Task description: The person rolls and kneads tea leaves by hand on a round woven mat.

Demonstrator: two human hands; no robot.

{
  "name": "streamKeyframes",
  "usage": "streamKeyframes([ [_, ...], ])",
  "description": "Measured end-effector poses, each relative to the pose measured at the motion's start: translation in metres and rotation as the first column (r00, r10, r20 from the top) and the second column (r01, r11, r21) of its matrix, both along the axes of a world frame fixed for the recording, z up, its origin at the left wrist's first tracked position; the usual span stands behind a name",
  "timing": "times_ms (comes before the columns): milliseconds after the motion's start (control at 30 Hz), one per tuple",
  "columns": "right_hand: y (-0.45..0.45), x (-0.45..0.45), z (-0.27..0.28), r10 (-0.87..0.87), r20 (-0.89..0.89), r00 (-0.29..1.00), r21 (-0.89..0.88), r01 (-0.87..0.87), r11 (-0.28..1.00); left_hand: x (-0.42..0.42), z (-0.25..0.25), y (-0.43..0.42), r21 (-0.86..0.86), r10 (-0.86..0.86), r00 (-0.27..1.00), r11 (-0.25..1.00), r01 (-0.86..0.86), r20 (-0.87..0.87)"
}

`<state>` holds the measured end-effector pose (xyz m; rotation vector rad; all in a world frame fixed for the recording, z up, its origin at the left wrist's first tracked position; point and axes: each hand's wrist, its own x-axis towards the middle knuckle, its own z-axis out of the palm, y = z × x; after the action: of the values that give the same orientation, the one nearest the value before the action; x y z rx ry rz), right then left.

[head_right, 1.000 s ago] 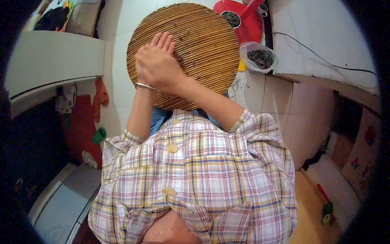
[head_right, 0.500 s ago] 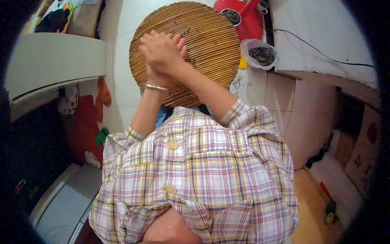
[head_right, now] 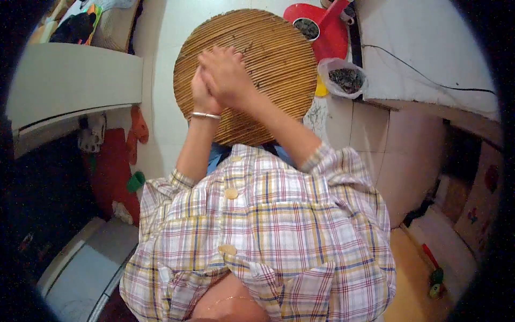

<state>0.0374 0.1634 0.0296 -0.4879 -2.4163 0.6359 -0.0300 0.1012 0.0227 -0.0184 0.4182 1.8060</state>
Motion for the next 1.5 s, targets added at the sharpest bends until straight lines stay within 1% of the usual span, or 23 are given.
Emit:
streamKeyframes([
  [67, -0.023, 0.010, -0.001, 0.094, 0.028, 0.995, -0.218, -0.085, 0.972, -0.005, -0.004, 0.006, 0.054, 0.048, 0.999, 0.997, -0.048, -0.004],
  [133, -0.020, 0.017, -0.008, 0.087, 0.060, 0.994, -0.209, -0.072, 0.975, 0.024, -0.005, 0.007, 0.025, 0.064, 0.996, 0.998, -0.063, -0.057],
  [167, -0.013, 0.016, -0.012, 0.066, 0.076, 0.995, -0.175, -0.051, 0.983, 0.035, -0.003, 0.006, 0.036, -0.024, 0.953, 0.999, 0.036, -0.301],
  [200, 0.004, 0.010, -0.013, 0.044, 0.083, 0.996, -0.121, -0.034, 0.992, 0.031, 0.020, 0.009, -0.110, 0.008, 0.998, 0.994, -0.001, 0.068],
  [333, 0.010, 0.005, 0.000, 0.052, 0.095, 0.994, 0.066, -0.059, 0.996, 0.003, 0.009, 0.007, -0.118, 0.016, 0.999, 0.993, -0.021, -0.046],
  [433, -0.004, 0.001, -0.005, 0.057, 0.074, 0.996, -0.168, -0.044, 0.985, 0.010, -0.017, 0.021, -0.033, 0.078, 0.996, 0.996, -0.079, -0.031],
  [467, 0.018, -0.012, -0.015, 0.057, -0.063, 0.996, 0.056, -0.053, 0.997, 0.019, -0.026, 0.018, 0.024, 0.105, 0.994, 0.994, -0.104, -0.023],
  [500, 0.027, -0.020, -0.025, 0.084, -0.200, 0.976, 0.284, -0.025, 0.959, 0.024, 0.006, 0.013, -0.094, 0.015, 1.000, 0.995, -0.015, -0.008],
  [567, 0.041, -0.018, -0.028, 0.054, -0.200, 0.978, 0.289, 0.006, 0.957, 0.020, 0.008, 0.014, -0.135, 0.036, 0.999, 0.990, -0.032, 0.025],
  [633, 0.025, -0.006, -0.015, 0.070, -0.044, 0.997, 0.282, -0.055, 0.958, 0.008, 0.015, 0.005, -0.166, 0.049, 0.999, 0.985, -0.045, 0.022],
  [667, 0.001, 0.004, 0.021, 0.078, 0.109, 0.991, -0.071, -0.070, 0.995, -0.005, 0.005, 0.005, -0.139, 0.054, 0.998, 0.989, -0.058, -0.029],
  [700, -0.019, 0.010, 0.016, 0.053, 0.064, 0.997, -0.136, -0.043, 0.990, -0.007, 0.001, 0.001, -0.063, 0.102, 0.994, 0.993, -0.104, -0.034],
  [900, 0.025, -0.009, -0.012, -0.078, -0.086, 0.993, -0.150, 0.065, 0.987, 0.018, 0.010, 0.005, -0.050, -0.001, 0.991, 0.999, -0.006, -0.132],
  [1000, -0.001, -0.003, -0.026, 0.017, -0.101, 0.995, -0.096, -0.027, 0.995, 0.001, -0.010, 0.005, -0.044, 0.050, 0.964, 0.997, -0.063, -0.260],
  [1067, -0.040, -0.027, -0.042, -0.426, -0.022, 0.905, -0.018, 0.425, 0.905, 0.012, -0.002, 0.004, 0.110, 0.089, 0.994, 0.989, -0.096, 0.063],
  [1100, -0.035, -0.016, -0.037, -0.428, -0.007, 0.904, -0.027, 0.428, 0.903, 0.026, 0.002, 0.009, 0.012, 0.088, 0.995, 0.996, -0.088, -0.052],
  [1200, 0.035, -0.003, 0.005, -0.018, -0.224, 0.974, -0.098, -0.004, 0.995, 0.026, 0.003, 0.014, -0.116, -0.030, 0.996, 0.993, 0.021, -0.079],
  [1233, 0.032, -0.005, 0.002, -0.130, -0.247, 0.960, -0.219, 0.075, 0.973, 0.010, -0.010, 0.007, 0.446, -0.289, 0.859, 0.891, 0.080, 0.423],
  [1267, 0.023, 0.000, -0.002, -0.126, -0.253, 0.959, -0.208, 0.073, 0.975, 0.001, -0.023, 0.004, 0.456, -0.293, 0.861, 0.886, 0.082, 0.415],
  [1333, -0.013, 0.018, 0.020, -0.024, -0.049, 0.999, -0.196, 0.014, 0.981, 0.000, 0.006, 0.002, -0.115, 0.057, 0.998, 0.991, -0.060, -0.037],
  [1400, -0.012, 0.007, 0.027, -0.036, -0.035, 0.999, -0.209, 0.028, 0.978, 0.006, -0.009, 0.009, -0.141, 0.080, 0.995, 0.988, -0.070, 0.067],
  [1467, -0.011, -0.001, 0.027, -0.055, -0.012, 0.998, -0.223, 0.051, 0.974, 0.029, -0.026, 0.007, 0.183, 0.073, 0.997, 0.980, -0.072, 0.002],
  [1500, 0.015, -0.010, -0.001, -0.064, -0.174, 0.983, -0.310, 0.007, 0.951, 0.028, 0.012, 0.007, -0.089, 0.038, 0.999, 0.995, -0.039, -0.006],
])
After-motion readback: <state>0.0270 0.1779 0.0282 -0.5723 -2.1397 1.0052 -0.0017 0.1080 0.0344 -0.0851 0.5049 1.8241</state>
